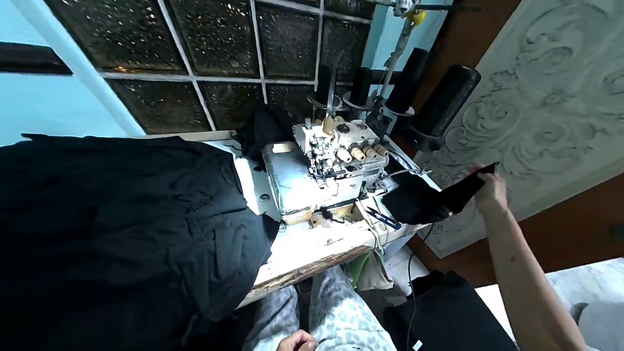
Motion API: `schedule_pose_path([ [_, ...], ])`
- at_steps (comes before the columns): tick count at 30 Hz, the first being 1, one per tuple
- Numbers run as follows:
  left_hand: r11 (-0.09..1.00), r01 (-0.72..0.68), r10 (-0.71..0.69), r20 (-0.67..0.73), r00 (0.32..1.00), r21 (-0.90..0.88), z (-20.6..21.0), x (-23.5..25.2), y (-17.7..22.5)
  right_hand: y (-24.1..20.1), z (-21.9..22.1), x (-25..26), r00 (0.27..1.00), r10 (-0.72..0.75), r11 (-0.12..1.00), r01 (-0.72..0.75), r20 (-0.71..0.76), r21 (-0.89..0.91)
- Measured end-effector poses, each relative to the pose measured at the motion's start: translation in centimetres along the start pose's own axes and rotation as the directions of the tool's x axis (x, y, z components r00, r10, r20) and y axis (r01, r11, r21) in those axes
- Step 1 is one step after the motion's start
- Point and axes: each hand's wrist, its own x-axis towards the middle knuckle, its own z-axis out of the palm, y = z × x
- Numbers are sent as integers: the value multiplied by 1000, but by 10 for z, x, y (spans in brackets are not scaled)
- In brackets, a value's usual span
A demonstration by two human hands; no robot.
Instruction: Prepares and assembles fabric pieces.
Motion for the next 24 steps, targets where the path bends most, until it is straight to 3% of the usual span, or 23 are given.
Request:
schedule_pose_path([
  [3, 999, 16, -17, -33, 999, -33, 1, 1, -1, -26, 8, 6, 978, -200, 953, 209, 59, -222],
  [6, 999, 35, -36, -33, 999, -28, 1, 2, 0, -29, 36, -21, 926, -246, 815, 358, 286, -455],
  [8, 999, 43, -44, -27, 999, -24, 2, 2, 1, -14, 63, -47, 871, -138, 729, 412, 472, -547],
  [10, 998, 53, -54, -24, 998, -27, 1, 2, 2, 11, 80, -58, 713, 104, 595, 514, 693, -618],
  [12, 998, 56, -57, -29, 998, -39, -1, 0, 2, 29, 82, -58, 538, 280, 464, 649, 795, -603],
  [14, 998, 45, -47, -42, 998, -50, -1, -1, -1, 27, 77, -54, 478, 308, 470, 675, 822, -569],
  [17, 998, 45, -48, -49, 998, -47, 0, 2, -1, 21, 70, -50, 456, 342, 400, 720, 821, -567],
  [20, 998, 60, -61, -44, 997, -30, 1, 5, -1, 36, 64, -53, 506, 203, 352, 761, 838, -545],
  [22, 998, 63, -64, -43, 997, -18, 1, 5, -1, 50, 64, -55, 564, 50, 411, 740, 824, -532],
  [24, 997, 71, -72, -41, 997, -12, 1, 5, 0, 58, 65, -57, 673, -47, 527, 644, 738, -554],
])
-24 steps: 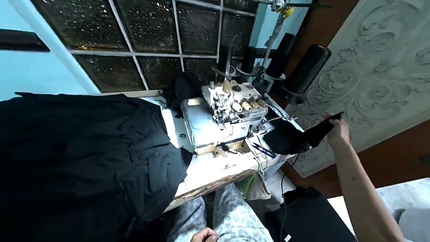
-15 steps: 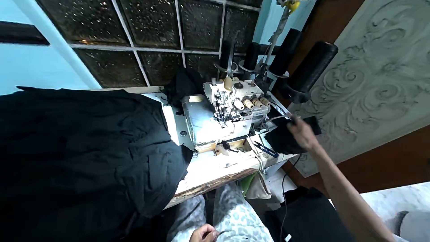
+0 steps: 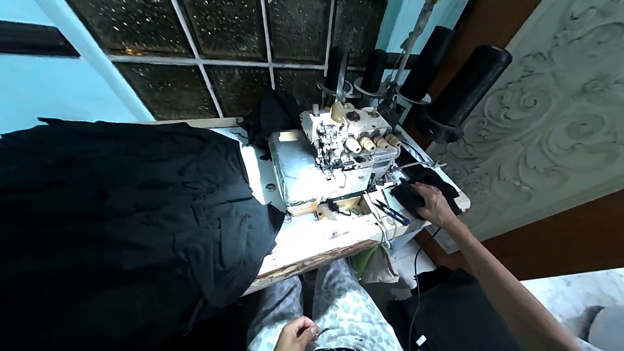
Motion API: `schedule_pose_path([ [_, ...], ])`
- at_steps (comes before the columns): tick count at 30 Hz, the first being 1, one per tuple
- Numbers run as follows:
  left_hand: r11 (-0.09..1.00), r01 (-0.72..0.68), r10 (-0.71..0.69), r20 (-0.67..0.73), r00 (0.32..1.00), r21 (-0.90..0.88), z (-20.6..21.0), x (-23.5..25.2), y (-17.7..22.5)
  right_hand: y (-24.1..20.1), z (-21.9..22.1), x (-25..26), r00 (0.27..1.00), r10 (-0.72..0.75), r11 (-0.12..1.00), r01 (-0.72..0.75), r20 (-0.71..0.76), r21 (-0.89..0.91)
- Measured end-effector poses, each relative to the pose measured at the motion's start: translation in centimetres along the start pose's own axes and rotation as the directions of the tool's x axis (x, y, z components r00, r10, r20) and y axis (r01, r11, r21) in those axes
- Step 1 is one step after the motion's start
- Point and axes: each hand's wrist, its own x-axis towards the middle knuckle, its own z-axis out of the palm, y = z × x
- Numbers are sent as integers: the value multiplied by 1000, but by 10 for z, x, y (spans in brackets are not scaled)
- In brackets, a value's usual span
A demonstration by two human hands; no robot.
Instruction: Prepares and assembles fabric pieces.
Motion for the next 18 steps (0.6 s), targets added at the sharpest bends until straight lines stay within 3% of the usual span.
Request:
schedule_pose_path([
  [2, 1000, 3, -3, 0, 1000, -2, 0, 1, 0, 0, 4, 4, 976, 183, 962, -152, -119, 227],
  [4, 1000, 4, -4, -9, 1000, -14, 1, 1, -1, -3, 2, 9, 911, 378, 803, -235, -163, 547],
  [7, 1000, 2, -2, -22, 1000, -7, 1, 0, -1, 0, -7, 12, 807, 570, 505, -195, -156, 841],
  [10, 1000, -5, 5, -19, 1000, 9, -1, 0, -2, 18, -25, 15, 733, 671, 314, -150, -108, 937],
  [12, 1000, -2, 2, -22, 1000, 12, -1, 1, -3, 27, -42, 15, 725, 676, 284, -93, -130, 954],
  [18, 1000, 6, -6, -27, 1000, -10, 0, 1, -3, 51, -111, 15, 691, 652, 334, 107, -312, 936],
])
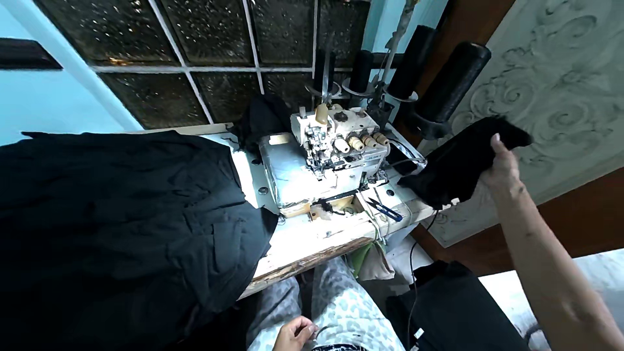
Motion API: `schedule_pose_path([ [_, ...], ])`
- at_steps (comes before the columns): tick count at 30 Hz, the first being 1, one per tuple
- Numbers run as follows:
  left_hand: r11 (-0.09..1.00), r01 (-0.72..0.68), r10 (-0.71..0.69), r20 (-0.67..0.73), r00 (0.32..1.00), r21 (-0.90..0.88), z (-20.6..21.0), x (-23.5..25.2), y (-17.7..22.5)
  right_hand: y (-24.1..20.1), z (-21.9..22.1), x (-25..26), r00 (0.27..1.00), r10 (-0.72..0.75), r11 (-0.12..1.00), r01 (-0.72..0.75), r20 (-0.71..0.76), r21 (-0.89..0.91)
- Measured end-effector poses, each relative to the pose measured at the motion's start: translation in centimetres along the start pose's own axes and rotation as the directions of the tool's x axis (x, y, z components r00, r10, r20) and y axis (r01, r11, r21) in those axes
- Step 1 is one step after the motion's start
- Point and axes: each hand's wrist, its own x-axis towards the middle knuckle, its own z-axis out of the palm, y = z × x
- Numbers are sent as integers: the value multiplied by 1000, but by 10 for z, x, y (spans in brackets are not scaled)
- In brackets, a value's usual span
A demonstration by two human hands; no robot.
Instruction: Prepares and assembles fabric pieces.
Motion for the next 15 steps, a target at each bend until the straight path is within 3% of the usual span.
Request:
schedule_pose_path([
  [6, 1000, 16, -16, 7, 1000, 10, 1, 0, 3, -53, -12, -13, 984, -147, 987, 139, 103, 84],
  [12, 1000, -2, 2, 0, 1000, 4, -1, 0, 0, -68, 4, -3, 977, -212, 899, 192, 7, 393],
  [15, 1000, 2, -2, -5, 1000, -5, -1, 0, 0, -74, 14, -12, 976, -216, 877, 188, 13, 443],
])
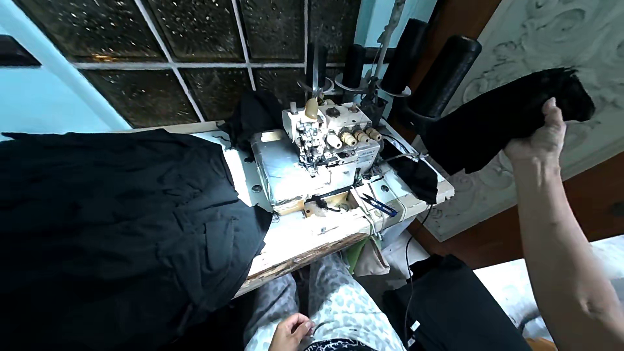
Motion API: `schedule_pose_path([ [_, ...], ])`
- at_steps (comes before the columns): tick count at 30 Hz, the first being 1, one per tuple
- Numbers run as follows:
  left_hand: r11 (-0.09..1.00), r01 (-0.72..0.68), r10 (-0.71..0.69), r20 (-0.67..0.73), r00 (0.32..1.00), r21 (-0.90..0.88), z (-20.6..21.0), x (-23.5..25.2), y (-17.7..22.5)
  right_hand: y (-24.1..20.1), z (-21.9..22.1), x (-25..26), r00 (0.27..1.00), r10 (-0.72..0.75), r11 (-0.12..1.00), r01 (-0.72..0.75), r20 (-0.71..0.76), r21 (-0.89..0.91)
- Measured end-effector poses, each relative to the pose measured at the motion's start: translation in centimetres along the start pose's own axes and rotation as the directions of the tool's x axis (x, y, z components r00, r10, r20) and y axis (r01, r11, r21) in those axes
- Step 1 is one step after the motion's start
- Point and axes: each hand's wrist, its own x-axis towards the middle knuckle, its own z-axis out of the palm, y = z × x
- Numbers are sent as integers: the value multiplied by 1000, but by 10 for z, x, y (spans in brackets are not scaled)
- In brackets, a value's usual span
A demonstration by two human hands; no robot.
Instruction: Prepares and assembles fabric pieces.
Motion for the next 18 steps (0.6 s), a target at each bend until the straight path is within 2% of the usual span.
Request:
schedule_pose_path([
  [4, 1000, 10, -10, -11, 1000, 14, 0, -3, 0, -7, 9, -28, 998, 67, 996, -67, -3, -59],
  [7, 999, 10, -9, -15, 1000, 30, 0, -1, 0, -19, 7, -72, 990, 138, 971, -127, 37, -204],
  [10, 1000, 17, -17, -15, 1000, 20, 2, -2, 3, -21, -1, -124, 961, 268, 935, -244, 62, -258],
  [13, 999, 24, -24, -3, 1000, 32, 2, -3, 7, -11, -3, -185, 894, 446, 829, -430, -41, -357],
  [15, 999, 17, -17, 5, 1000, 35, 1, -4, 9, 4, -12, -219, 830, 531, 731, -550, -171, -404],
  [18, 1000, -2, 2, -13, 1000, 26, 3, -6, 9, 31, -9, -268, 773, 546, 621, -632, -323, -463],
])
